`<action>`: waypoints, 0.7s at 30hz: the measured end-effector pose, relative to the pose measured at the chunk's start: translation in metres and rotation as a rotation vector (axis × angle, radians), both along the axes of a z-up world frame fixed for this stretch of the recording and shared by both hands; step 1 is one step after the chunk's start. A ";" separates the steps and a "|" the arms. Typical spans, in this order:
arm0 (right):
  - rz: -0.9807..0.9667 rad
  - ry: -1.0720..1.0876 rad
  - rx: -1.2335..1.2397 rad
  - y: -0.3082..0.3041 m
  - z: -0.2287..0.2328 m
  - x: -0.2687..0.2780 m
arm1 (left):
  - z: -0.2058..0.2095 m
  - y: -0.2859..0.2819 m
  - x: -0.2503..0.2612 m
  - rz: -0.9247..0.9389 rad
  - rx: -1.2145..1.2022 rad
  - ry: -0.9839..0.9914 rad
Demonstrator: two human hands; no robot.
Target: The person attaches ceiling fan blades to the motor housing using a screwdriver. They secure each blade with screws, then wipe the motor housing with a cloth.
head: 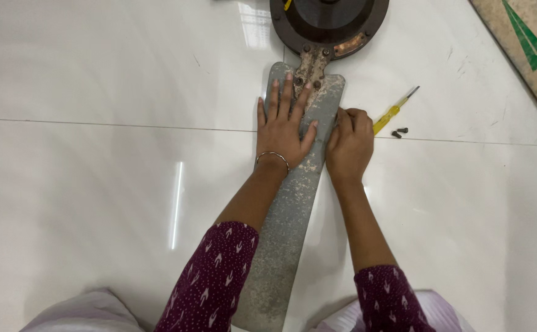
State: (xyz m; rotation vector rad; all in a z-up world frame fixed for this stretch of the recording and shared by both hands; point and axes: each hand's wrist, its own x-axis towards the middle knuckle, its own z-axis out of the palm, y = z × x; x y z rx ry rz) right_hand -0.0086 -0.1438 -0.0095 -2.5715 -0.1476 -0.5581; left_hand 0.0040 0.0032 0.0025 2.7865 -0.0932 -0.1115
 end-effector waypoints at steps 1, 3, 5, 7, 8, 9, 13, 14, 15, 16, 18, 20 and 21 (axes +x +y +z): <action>0.014 0.008 0.020 -0.002 0.000 -0.002 | 0.000 0.001 -0.001 -0.003 -0.005 0.006; 0.037 -0.004 0.023 -0.007 0.001 0.001 | 0.002 0.000 0.000 -0.007 -0.018 0.013; 0.050 -0.045 0.005 -0.008 0.004 0.004 | 0.006 0.001 0.001 -0.014 -0.020 0.014; 0.049 -0.045 0.020 -0.006 0.006 0.004 | 0.009 0.004 -0.001 -0.025 -0.015 0.010; 0.045 -0.044 0.025 -0.006 0.007 0.004 | 0.010 0.005 -0.001 -0.033 -0.016 0.008; 0.043 -0.034 0.019 -0.006 0.009 0.004 | 0.011 0.007 0.001 -0.047 -0.002 0.024; 0.038 -0.004 -0.005 -0.007 0.013 0.006 | 0.016 0.022 0.011 -0.116 0.021 0.029; 0.037 0.003 -0.003 -0.003 0.012 0.004 | 0.017 0.033 0.012 -0.138 0.027 0.019; 0.031 0.013 0.009 0.002 0.010 0.000 | 0.018 0.047 0.012 -0.173 0.069 0.039; 0.024 0.012 0.006 0.002 0.011 0.003 | 0.021 0.056 0.019 -0.209 0.098 0.047; 0.014 0.007 0.005 -0.002 0.012 0.006 | 0.022 0.076 0.032 -0.283 0.163 0.039; 0.017 0.004 0.012 -0.003 0.009 0.004 | 0.020 0.100 0.043 -0.352 0.235 0.012; -0.004 0.021 -0.008 -0.004 0.008 -0.001 | 0.018 0.110 0.045 -0.394 0.251 -0.011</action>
